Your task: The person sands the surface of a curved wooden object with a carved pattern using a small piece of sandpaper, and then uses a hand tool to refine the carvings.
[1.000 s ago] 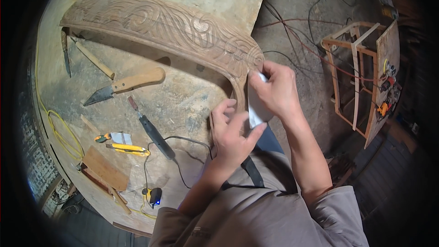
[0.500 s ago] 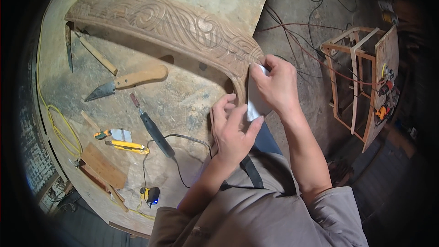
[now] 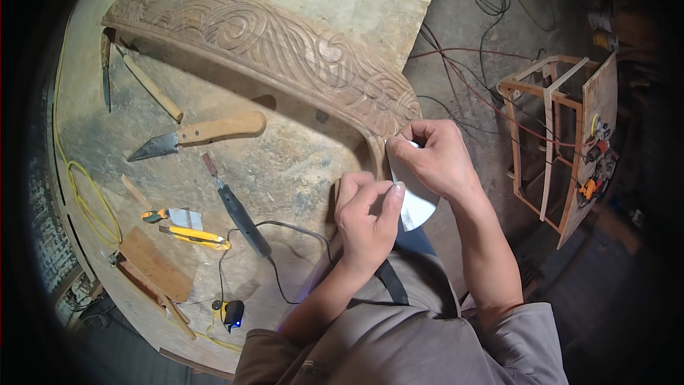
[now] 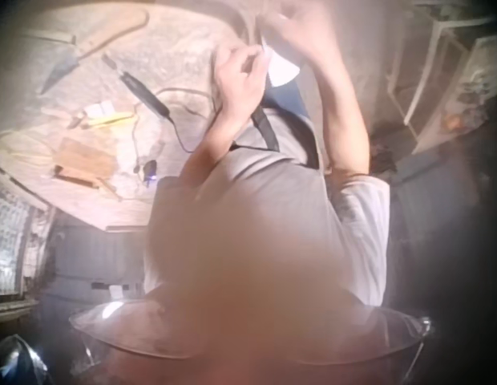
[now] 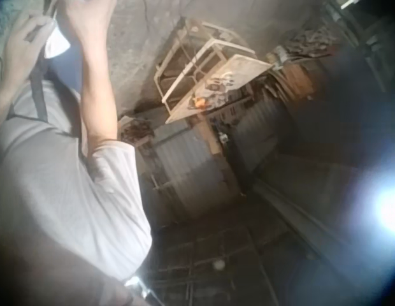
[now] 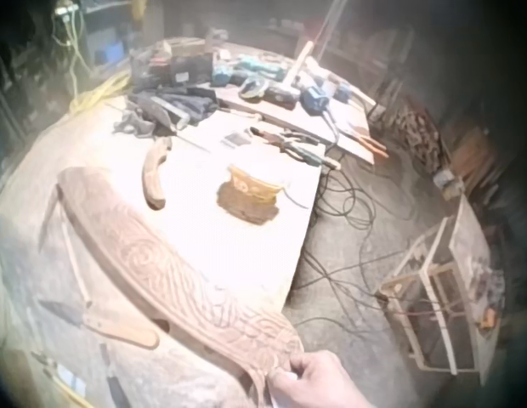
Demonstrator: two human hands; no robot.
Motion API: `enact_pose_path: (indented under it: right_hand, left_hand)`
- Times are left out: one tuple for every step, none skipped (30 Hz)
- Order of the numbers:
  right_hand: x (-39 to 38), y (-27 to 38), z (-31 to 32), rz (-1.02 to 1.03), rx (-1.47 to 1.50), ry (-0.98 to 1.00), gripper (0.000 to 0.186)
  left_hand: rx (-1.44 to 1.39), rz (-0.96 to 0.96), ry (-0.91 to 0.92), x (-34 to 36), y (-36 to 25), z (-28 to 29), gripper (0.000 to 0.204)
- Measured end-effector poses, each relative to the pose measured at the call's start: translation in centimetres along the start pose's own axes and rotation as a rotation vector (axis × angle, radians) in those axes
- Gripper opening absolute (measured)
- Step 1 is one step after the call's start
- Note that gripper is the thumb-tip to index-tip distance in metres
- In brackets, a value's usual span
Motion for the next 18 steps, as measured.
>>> enact_pose_path:
  right_hand:
    - [0.1,0.2,0.0,0.027,-0.051,-0.005,0.022]
    - [0.1,0.3,0.2,0.052,-0.102,-0.012,0.022]
    - [0.4,0.5,0.4,0.051,-0.110,-0.012,0.022]
    - [0.8,0.5,0.6,0.041,-0.124,0.004,0.022]
    - [1.0,0.5,0.6,0.030,-0.138,0.024,0.022]
    - [0.9,1.1,0.6,0.039,-0.169,0.012,0.022]
    - [0.8,1.1,0.6,0.038,-0.177,0.015,0.022]
    - [0.7,1.1,0.5,0.004,-0.151,0.025,0.020]
    - [0.7,1.1,0.4,-0.030,-0.124,0.035,0.021]
    - [0.8,1.1,0.4,-0.030,-0.131,0.038,0.021]
    - [1.0,1.0,0.4,-0.024,-0.114,0.039,0.019]
    - [1.1,0.9,0.4,-0.017,-0.096,0.041,0.020]
    - [1.0,0.7,0.3,-0.018,-0.103,0.043,0.020]
    - [1.0,0.4,0.4,-0.017,-0.067,0.034,0.019]
    - [1.0,0.4,0.4,-0.016,-0.030,0.025,0.019]
    - [0.9,0.5,0.3,-0.013,-0.038,0.028,0.019]
    - [0.7,0.6,0.3,-0.008,-0.029,-0.004,0.019]
    - [0.6,0.6,0.3,-0.002,-0.020,-0.037,0.019]
  left_hand:
    - [-0.025,0.040,0.007,0.1,0.1,-0.1,0.016]
    - [-0.032,0.042,0.006,0.3,-0.1,-0.2,0.016]
    - [-0.042,0.072,0.024,0.6,-0.3,-0.2,0.015]
    - [-0.053,0.101,0.043,0.8,-0.4,-0.3,0.014]
    - [-0.060,0.106,0.039,0.9,-0.3,-0.5,0.014]
    - [-0.064,0.097,0.025,1.1,-0.2,-0.5,0.015]
    - [-0.067,0.088,0.011,1.1,-0.1,-0.6,0.015]
    - [-0.073,0.092,0.007,1.2,0.0,-0.5,0.015]
    - [-0.080,0.101,0.020,1.2,0.1,-0.5,0.017]
    - [-0.086,0.109,0.033,1.2,0.2,-0.4,0.019]
    - [-0.092,0.112,0.031,1.4,0.2,-0.4,0.019]
    - [-0.108,0.128,0.039,1.6,0.0,-0.4,0.020]
    - [-0.124,0.144,0.048,1.7,0.0,-0.4,0.021]
    - [-0.130,0.147,0.041,1.7,0.1,-0.4,0.021]
    - [-0.145,0.143,0.030,1.5,0.3,-0.6,0.018]
    - [-0.160,0.139,0.019,1.5,0.4,-0.6,0.016]
    - [-0.167,0.141,0.016,1.6,0.4,-0.7,0.016]
    - [-0.192,0.172,0.011,1.7,0.2,-0.7,0.016]
Point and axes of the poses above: each hand's wrist, its own x-axis towards the middle knuckle, its own z-axis out of the back of the hand, y = z × x, the point moved 2 cm from there along x, towards the middle knuckle, and after that the axes turned 1 degree about -y, right-handed, at the moved point
